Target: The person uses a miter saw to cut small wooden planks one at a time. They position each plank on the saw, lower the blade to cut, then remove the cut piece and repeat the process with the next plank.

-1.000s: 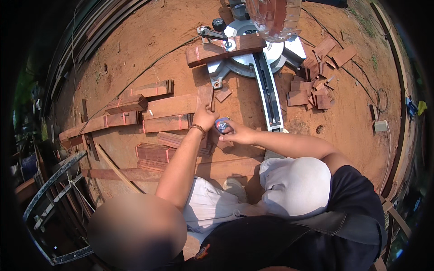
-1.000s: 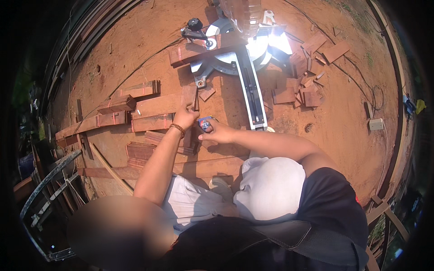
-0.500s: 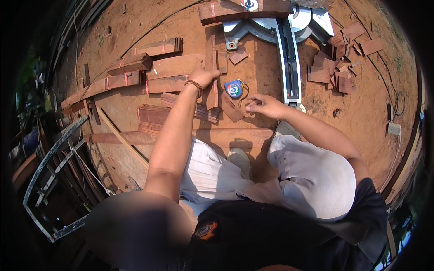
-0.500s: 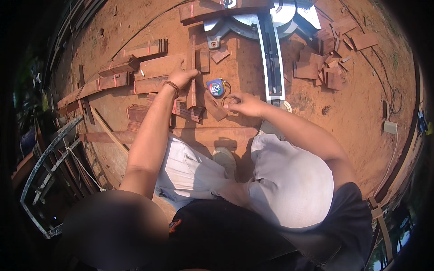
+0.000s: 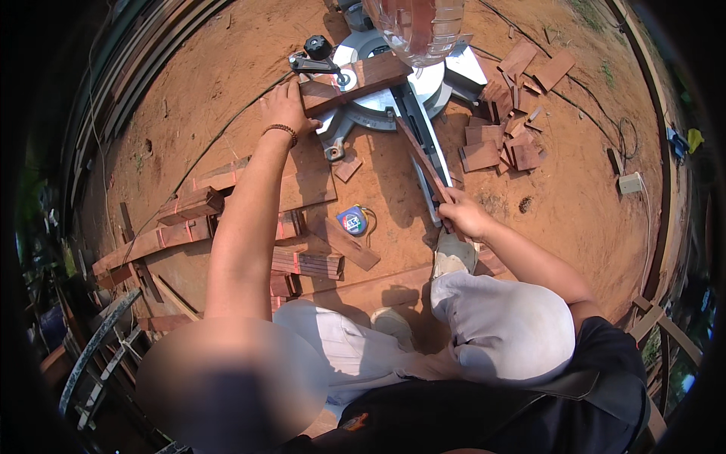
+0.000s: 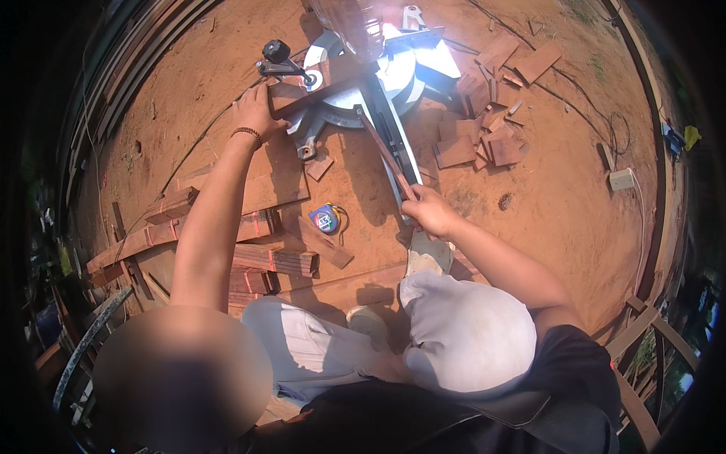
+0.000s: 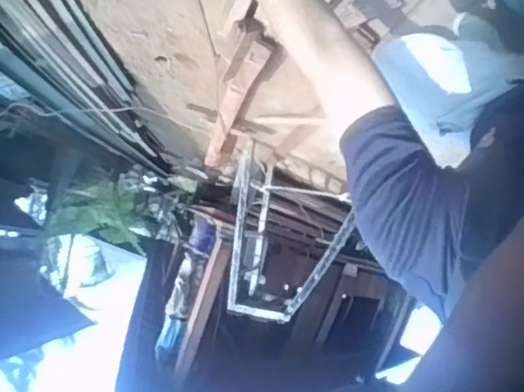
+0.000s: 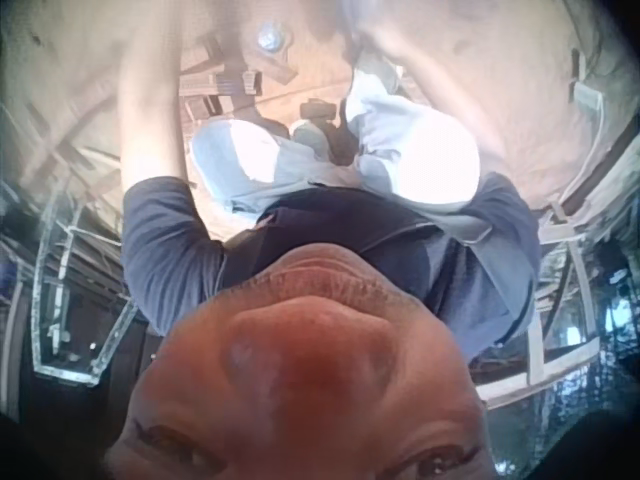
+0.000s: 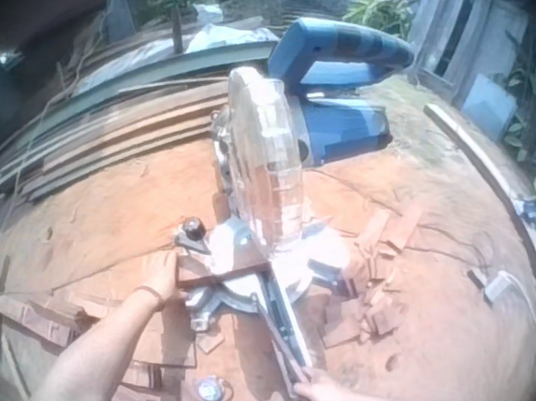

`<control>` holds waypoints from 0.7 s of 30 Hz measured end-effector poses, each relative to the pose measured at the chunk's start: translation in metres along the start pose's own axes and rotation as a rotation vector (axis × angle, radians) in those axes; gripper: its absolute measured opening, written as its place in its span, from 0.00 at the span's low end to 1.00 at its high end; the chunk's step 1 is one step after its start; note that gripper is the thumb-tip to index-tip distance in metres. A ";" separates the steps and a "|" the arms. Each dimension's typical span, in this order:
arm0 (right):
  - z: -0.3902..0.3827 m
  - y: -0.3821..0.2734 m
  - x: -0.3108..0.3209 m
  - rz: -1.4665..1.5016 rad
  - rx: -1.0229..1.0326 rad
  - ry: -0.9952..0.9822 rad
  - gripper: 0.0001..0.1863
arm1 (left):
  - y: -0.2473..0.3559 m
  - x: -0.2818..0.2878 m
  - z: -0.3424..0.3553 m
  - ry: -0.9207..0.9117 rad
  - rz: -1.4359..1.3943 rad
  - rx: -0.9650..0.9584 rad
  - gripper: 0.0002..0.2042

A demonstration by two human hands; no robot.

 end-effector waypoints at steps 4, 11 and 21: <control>0.039 -0.055 0.013 0.048 0.036 0.103 0.16 | -0.002 -0.025 0.037 -0.187 -0.043 -0.040 0.46; 0.040 -0.061 0.015 -0.203 -0.078 0.082 0.13 | -0.001 -0.030 0.044 -0.182 -0.052 -0.084 0.42; 0.058 -0.073 0.025 -0.056 -0.010 0.113 0.19 | 0.004 -0.025 0.044 -0.230 -0.065 -0.097 0.41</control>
Point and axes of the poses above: each hand's wrist, its own z-axis towards the middle knuckle, its own x-axis out of the back of the hand, y = z × x, the point moved 10 cm from there along z, towards the middle knuckle, and after that the axes turned 2 degrees about -z, right-handed, at the moved point
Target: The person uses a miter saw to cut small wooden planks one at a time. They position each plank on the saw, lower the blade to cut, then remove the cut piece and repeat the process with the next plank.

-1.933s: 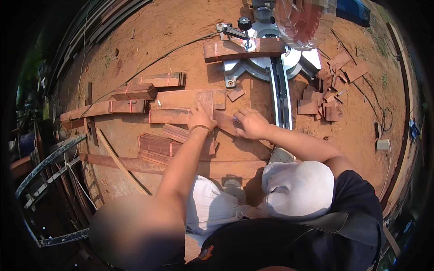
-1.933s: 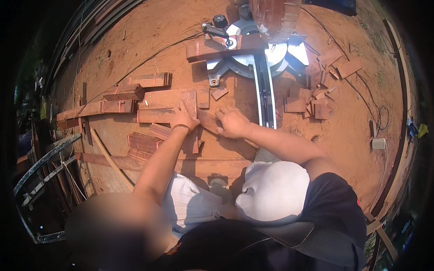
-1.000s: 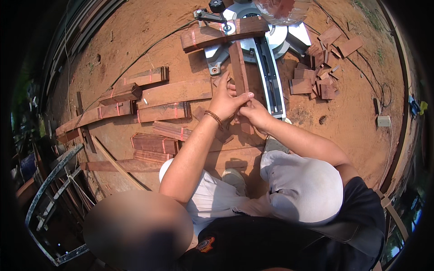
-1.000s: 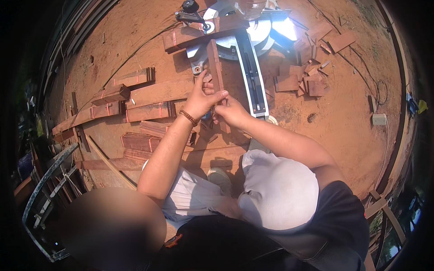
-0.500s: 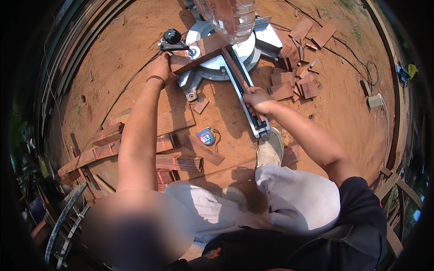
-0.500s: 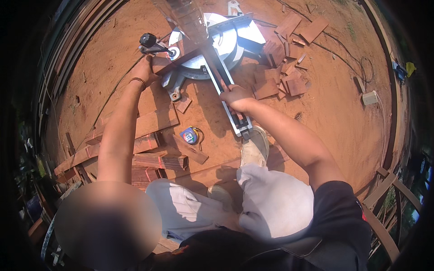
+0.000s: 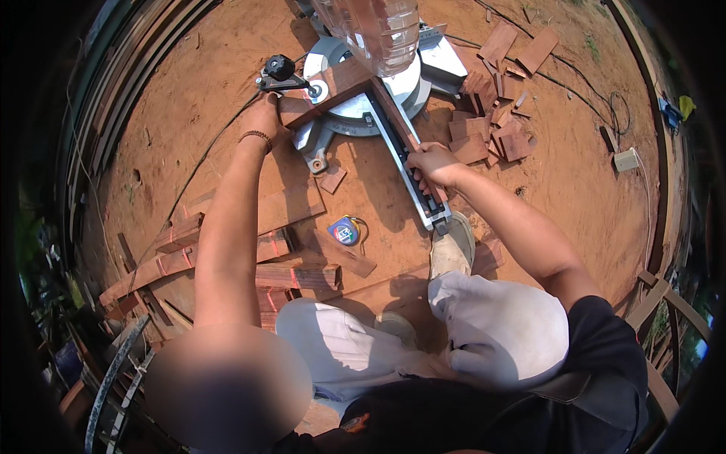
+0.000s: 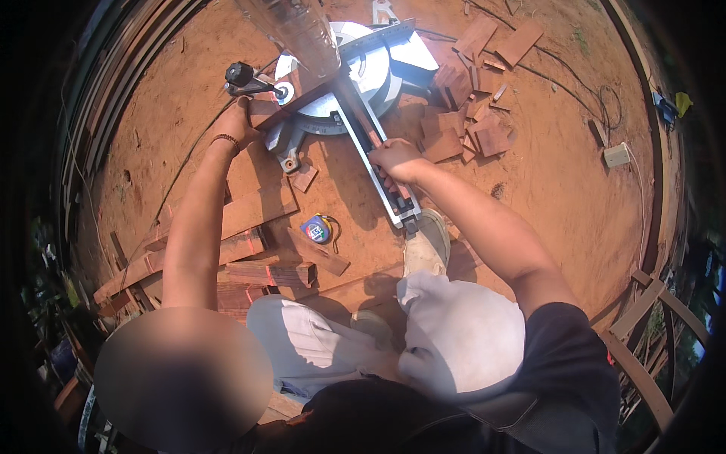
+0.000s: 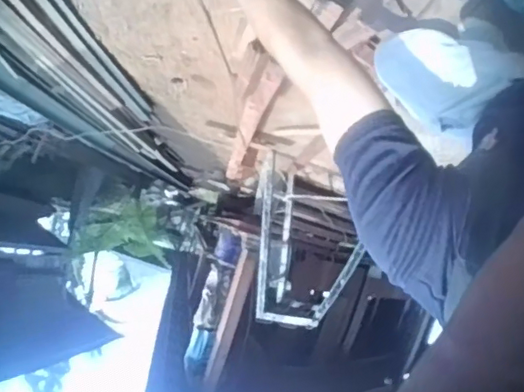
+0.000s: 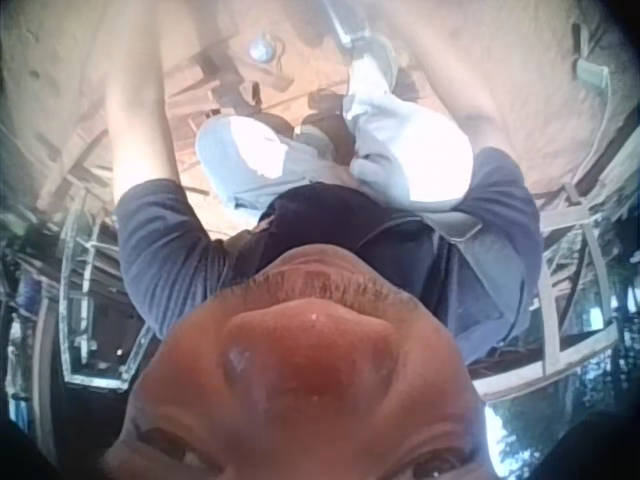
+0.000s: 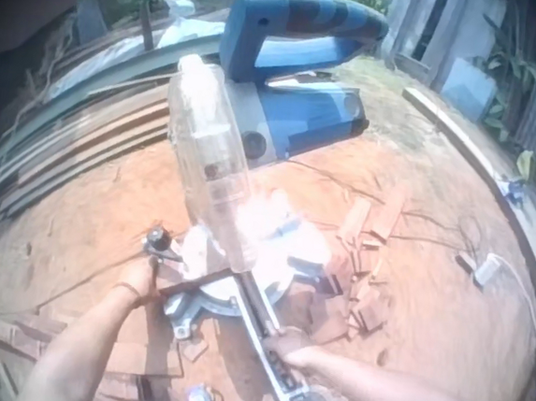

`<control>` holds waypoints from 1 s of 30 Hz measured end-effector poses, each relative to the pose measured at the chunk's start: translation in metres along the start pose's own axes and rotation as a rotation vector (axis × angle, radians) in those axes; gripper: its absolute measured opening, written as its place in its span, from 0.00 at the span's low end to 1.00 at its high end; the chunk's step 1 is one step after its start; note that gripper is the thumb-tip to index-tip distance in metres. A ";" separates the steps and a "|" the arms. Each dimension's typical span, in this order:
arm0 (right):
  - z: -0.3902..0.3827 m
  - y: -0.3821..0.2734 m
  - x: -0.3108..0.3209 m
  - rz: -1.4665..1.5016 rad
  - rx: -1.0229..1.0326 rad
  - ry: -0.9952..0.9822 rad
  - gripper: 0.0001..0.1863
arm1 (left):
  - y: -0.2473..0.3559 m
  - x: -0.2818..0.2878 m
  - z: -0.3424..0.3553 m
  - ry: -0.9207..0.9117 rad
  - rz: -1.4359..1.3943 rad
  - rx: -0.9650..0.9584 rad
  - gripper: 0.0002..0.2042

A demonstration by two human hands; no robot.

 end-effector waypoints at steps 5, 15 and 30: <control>0.004 0.020 -0.009 -0.038 -0.095 -0.013 0.14 | -0.007 -0.008 0.008 -0.058 0.017 0.053 0.42; -0.018 -0.016 0.004 -0.146 0.166 0.111 0.22 | 0.077 -0.017 -0.107 0.646 -0.242 -0.026 0.31; 0.011 -0.015 0.003 -0.175 0.063 0.063 0.35 | 0.166 -0.075 -0.060 0.248 -0.278 -0.130 0.38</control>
Point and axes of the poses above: each hand's wrist, its own z-axis towards the middle knuckle, its own x-axis out of the back of the hand, y = z × x, the point moved 10 cm from there along z, towards the middle knuckle, and after that the axes turned 2 degrees about -z, right-handed, at the moved point
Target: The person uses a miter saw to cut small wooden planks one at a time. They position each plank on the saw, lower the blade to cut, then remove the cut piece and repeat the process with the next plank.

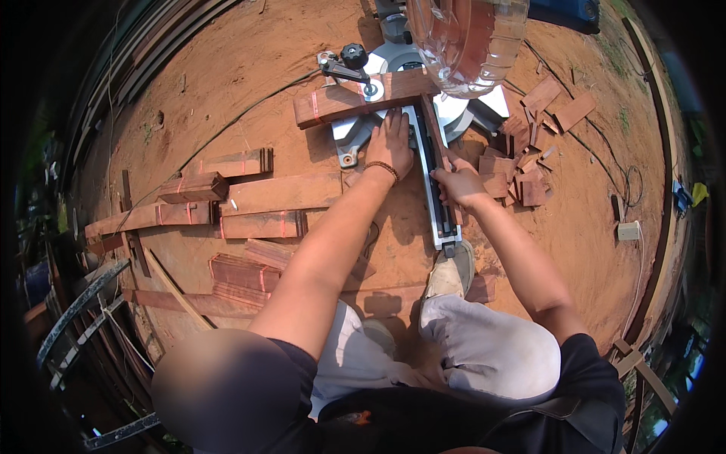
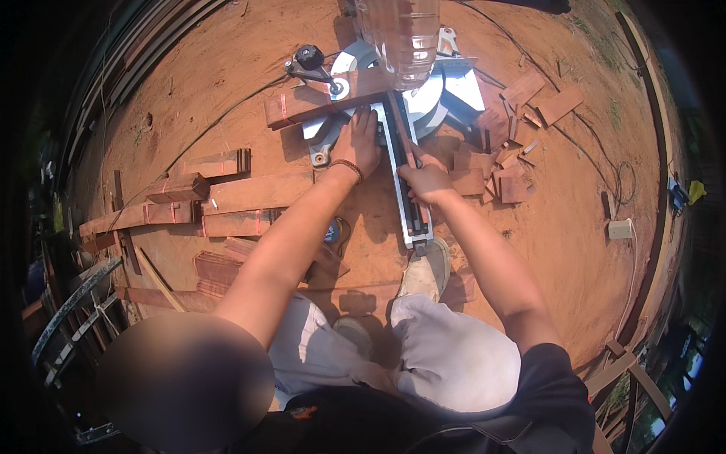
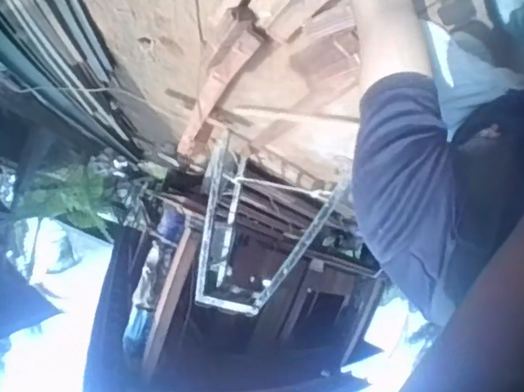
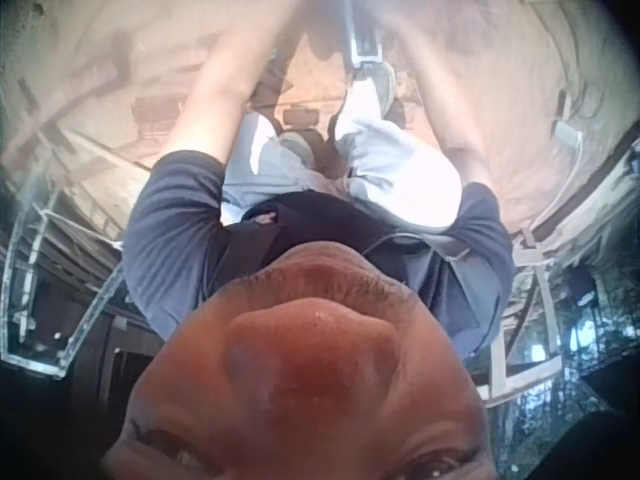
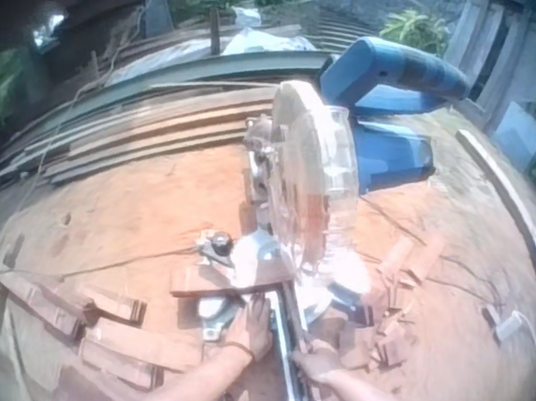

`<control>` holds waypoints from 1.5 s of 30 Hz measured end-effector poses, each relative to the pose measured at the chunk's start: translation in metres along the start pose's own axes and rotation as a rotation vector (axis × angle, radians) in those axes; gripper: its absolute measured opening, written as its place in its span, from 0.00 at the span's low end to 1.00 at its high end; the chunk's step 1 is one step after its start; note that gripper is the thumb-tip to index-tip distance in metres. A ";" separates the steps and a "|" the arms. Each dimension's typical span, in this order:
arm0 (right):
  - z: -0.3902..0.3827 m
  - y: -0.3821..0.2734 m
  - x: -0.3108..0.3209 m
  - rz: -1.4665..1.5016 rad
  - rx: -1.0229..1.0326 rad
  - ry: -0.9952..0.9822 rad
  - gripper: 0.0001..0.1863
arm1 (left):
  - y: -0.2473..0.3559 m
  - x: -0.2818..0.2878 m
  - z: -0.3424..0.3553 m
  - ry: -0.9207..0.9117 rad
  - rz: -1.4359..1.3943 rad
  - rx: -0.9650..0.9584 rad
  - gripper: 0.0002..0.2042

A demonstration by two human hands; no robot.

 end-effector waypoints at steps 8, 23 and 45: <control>-0.052 0.002 -0.008 -0.459 0.239 0.145 0.48 | -0.039 0.054 -0.015 0.123 -0.364 0.047 0.24; 0.036 -0.128 0.038 -0.883 0.717 0.483 0.38 | -0.146 0.125 0.039 -0.124 0.287 0.223 0.41; 0.119 -0.125 0.066 -0.749 0.774 0.361 0.47 | -0.168 0.109 0.060 -0.225 0.095 0.136 0.29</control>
Point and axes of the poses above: each hand's wrist, its own z-axis towards the middle knuckle, its own x-axis out of the back of the hand, y = z × x, the point moved 10 cm from there along z, towards the middle knuckle, and after that the axes turned 2 degrees about -z, right-handed, at the moved point
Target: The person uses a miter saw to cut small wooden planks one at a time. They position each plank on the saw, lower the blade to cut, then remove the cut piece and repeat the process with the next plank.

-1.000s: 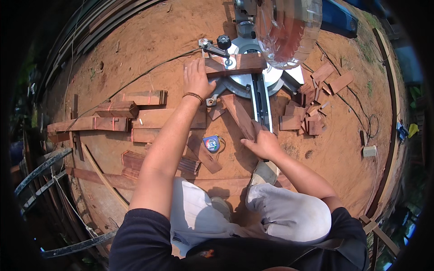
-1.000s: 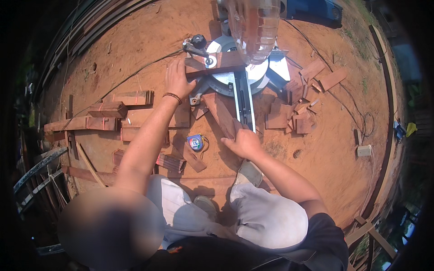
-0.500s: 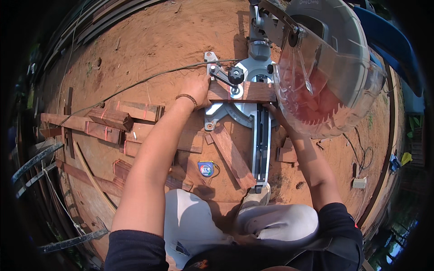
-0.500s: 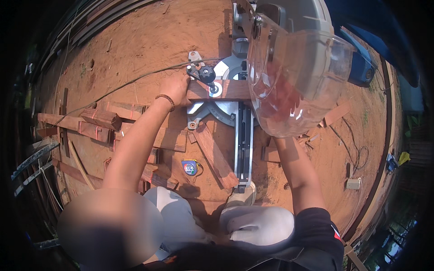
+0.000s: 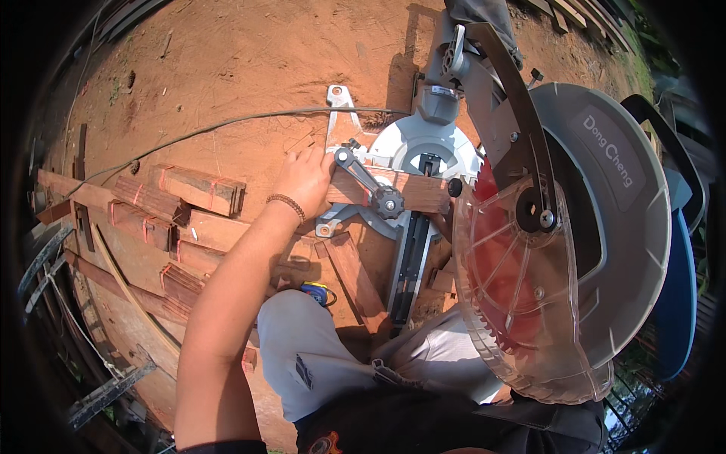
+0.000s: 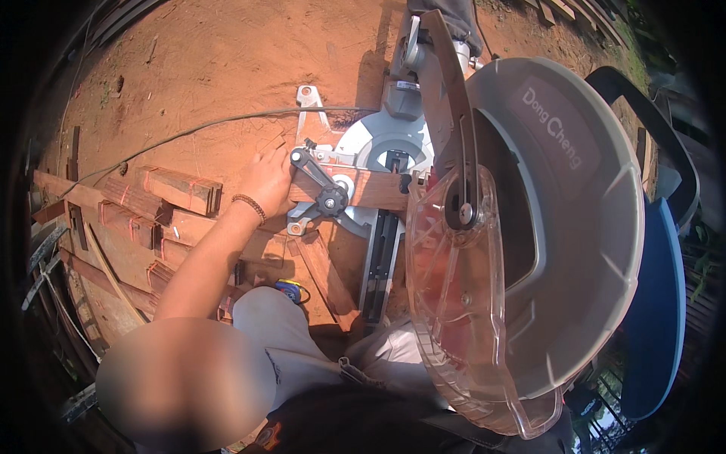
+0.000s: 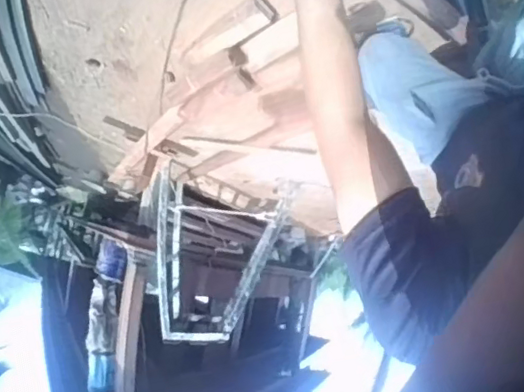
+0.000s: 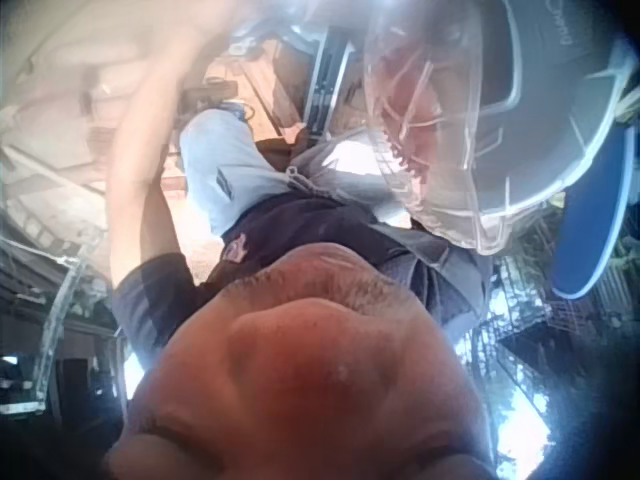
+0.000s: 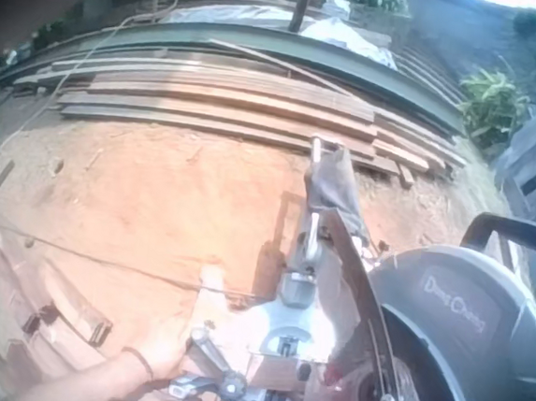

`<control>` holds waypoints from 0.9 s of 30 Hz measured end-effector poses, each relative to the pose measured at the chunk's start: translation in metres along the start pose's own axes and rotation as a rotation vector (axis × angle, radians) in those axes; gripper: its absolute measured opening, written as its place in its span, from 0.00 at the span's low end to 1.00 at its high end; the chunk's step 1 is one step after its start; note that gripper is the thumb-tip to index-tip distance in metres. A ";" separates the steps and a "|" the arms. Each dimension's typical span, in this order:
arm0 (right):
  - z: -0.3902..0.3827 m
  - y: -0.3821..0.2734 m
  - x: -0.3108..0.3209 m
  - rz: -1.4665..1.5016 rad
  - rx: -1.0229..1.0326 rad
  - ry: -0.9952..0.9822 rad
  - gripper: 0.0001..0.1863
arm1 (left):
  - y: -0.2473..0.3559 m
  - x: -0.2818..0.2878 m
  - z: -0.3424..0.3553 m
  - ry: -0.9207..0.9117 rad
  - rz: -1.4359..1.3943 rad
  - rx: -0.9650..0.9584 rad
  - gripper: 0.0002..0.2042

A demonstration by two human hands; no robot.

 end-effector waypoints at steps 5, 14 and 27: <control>-0.008 -0.002 0.002 0.000 -0.030 -0.027 0.44 | 0.000 0.002 0.001 0.033 -0.037 0.001 0.28; -0.014 -0.007 0.004 0.015 -0.070 -0.049 0.39 | -0.003 -0.001 0.005 0.062 -0.047 -0.030 0.25; -0.011 -0.016 0.004 0.009 -0.068 -0.055 0.33 | -0.004 -0.003 0.005 0.066 -0.107 -0.023 0.30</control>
Point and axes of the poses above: each hand's wrist, its own z-axis towards the middle knuckle, its own x-axis out of the back of the hand, y = z × x, the point moved 10 cm from there along z, towards the middle knuckle, and after that the axes turned 2 degrees about -z, right-handed, at the moved point
